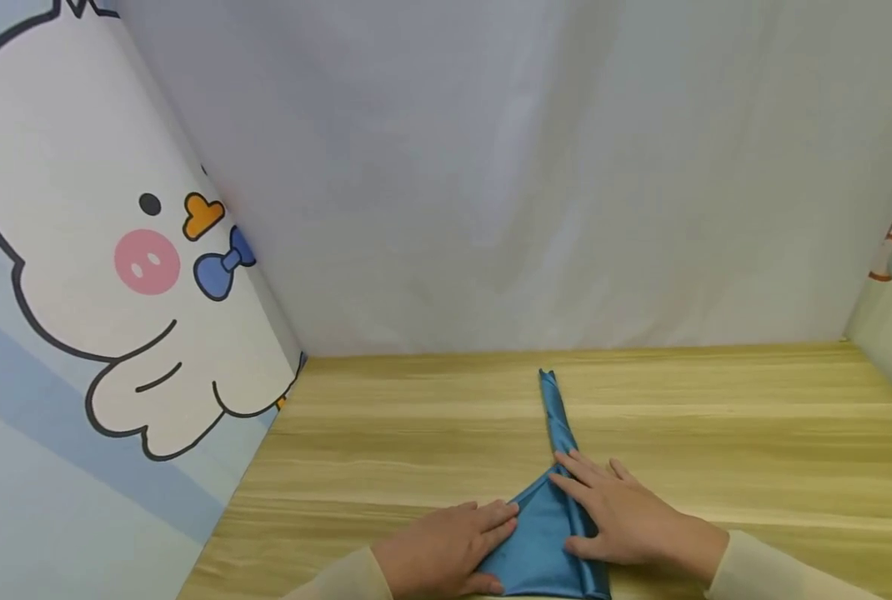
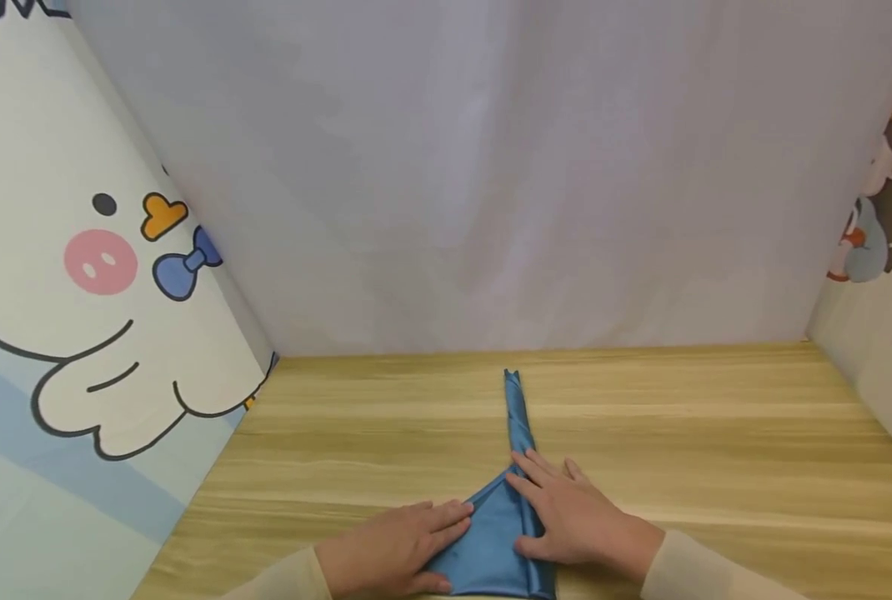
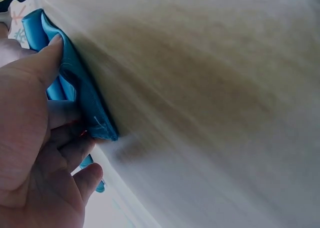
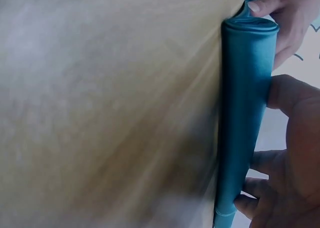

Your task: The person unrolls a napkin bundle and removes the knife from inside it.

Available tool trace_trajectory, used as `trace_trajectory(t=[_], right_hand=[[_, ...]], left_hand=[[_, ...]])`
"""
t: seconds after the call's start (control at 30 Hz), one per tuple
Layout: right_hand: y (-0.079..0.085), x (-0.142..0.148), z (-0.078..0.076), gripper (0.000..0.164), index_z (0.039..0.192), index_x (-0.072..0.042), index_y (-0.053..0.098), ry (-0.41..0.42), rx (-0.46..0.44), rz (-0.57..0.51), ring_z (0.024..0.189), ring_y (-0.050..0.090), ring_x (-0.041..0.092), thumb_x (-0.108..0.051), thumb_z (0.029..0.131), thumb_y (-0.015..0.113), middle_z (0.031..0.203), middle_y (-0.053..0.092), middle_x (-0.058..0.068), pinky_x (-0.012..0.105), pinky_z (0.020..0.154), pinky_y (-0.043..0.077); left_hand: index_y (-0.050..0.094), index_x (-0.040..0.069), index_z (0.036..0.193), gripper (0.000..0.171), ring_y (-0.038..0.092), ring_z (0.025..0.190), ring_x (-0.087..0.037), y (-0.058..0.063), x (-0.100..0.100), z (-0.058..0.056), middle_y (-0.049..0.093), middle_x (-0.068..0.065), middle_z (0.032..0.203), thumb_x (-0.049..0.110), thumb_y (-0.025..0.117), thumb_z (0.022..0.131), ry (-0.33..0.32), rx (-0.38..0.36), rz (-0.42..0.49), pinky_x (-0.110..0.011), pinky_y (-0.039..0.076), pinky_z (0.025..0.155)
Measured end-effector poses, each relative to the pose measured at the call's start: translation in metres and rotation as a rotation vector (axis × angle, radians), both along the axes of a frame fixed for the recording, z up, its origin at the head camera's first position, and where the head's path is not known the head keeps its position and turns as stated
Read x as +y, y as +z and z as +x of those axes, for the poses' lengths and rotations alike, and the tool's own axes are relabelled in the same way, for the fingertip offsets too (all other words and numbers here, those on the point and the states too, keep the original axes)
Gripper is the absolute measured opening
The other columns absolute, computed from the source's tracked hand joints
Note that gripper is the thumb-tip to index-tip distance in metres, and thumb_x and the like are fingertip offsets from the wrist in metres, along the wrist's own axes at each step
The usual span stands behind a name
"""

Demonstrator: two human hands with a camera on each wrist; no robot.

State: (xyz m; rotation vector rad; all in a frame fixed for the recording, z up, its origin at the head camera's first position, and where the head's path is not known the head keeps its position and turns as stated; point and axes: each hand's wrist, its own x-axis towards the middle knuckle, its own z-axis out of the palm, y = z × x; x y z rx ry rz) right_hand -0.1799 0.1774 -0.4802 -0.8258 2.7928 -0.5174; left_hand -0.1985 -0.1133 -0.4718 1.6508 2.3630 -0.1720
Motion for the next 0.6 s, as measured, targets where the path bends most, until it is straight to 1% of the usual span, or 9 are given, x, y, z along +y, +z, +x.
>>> trace_trajectory(t=[0.13,0.27,0.43,0.6], right_hand=[[0.000,0.004,0.001,0.081,0.146,-0.011,0.043,-0.008,-0.004,-0.005,0.143,0.023,0.031,-0.062,0.085,0.061,0.158,0.023,0.008,0.069,0.102,0.024],[0.001,0.008,0.002,0.082,0.146,-0.008,0.043,-0.008,-0.004,-0.032,0.141,0.027,0.032,-0.061,0.086,0.061,0.157,0.024,0.010,0.068,0.102,0.026],[0.003,0.015,0.002,0.083,0.146,-0.006,0.042,0.021,-0.009,-0.082,0.137,0.034,0.037,-0.062,0.087,0.059,0.156,0.024,0.013,0.062,0.101,0.034],[0.003,0.024,0.003,0.082,0.148,-0.008,0.038,0.031,-0.045,-0.111,0.134,0.036,0.039,-0.061,0.089,0.057,0.158,0.020,0.013,0.058,0.097,0.040]], left_hand=[[0.022,0.011,0.154,0.075,0.019,0.144,-0.012,-0.001,-0.001,0.001,0.018,-0.003,0.160,0.060,0.028,0.097,-0.011,0.030,0.002,-0.029,0.029,0.111],[0.023,0.010,0.153,0.075,0.019,0.144,-0.012,-0.002,-0.002,0.002,0.018,-0.003,0.160,0.059,0.029,0.098,-0.008,0.027,0.011,-0.028,0.028,0.112],[0.024,0.010,0.153,0.074,0.019,0.144,-0.011,-0.004,-0.002,0.001,0.018,-0.002,0.159,0.059,0.029,0.098,-0.008,0.021,0.026,-0.029,0.030,0.111],[0.025,0.011,0.153,0.074,0.020,0.144,-0.010,-0.005,-0.001,0.001,0.019,-0.001,0.159,0.060,0.029,0.097,-0.003,0.034,0.010,-0.028,0.030,0.110]])
